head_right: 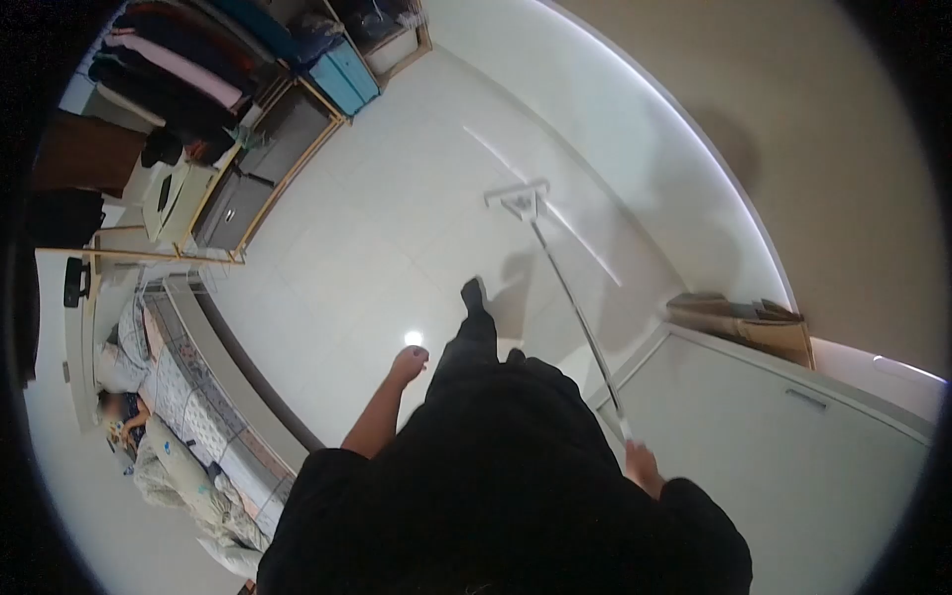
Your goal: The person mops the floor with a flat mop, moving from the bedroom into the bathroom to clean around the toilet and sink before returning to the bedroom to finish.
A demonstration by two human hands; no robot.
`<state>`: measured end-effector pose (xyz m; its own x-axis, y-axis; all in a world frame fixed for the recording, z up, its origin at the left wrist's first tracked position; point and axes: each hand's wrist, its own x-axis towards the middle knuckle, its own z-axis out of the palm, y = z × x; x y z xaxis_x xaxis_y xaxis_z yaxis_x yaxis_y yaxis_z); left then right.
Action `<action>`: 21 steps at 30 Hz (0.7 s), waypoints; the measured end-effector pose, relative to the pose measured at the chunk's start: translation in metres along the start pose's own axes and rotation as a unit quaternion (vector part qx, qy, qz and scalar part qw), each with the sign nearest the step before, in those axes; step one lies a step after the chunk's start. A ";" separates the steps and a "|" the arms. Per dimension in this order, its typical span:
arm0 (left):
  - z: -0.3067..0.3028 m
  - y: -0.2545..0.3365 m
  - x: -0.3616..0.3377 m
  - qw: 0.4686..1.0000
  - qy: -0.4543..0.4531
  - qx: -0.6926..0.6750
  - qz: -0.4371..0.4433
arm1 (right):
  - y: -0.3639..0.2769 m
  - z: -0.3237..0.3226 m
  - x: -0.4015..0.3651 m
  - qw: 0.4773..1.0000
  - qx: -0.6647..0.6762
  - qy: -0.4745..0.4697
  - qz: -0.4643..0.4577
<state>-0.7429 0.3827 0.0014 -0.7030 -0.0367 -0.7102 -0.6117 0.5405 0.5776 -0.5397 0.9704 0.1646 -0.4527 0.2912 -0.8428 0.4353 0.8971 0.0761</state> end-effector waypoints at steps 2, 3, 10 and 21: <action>0.013 -0.004 -0.020 1.000 -0.025 0.014 -0.011 | -0.029 -0.013 0.040 0.998 0.030 -0.002 -0.050; 0.016 -0.002 -0.031 0.999 -0.035 0.035 -0.015 | -0.013 0.016 0.114 0.997 0.072 -0.026 -0.023; 0.015 0.000 -0.095 0.982 -0.047 0.183 0.023 | -0.160 -0.135 0.130 0.977 0.208 -0.037 0.026; -0.030 -0.011 -0.078 0.970 -0.094 0.213 0.066 | -0.077 0.162 -0.067 0.961 0.227 0.055 0.150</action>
<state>-0.6921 0.3542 0.0628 -0.6619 0.1893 -0.7253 -0.2873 0.8296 0.4787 -0.4165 0.8281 0.1288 -0.3225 0.5688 -0.7566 0.8424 0.5370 0.0446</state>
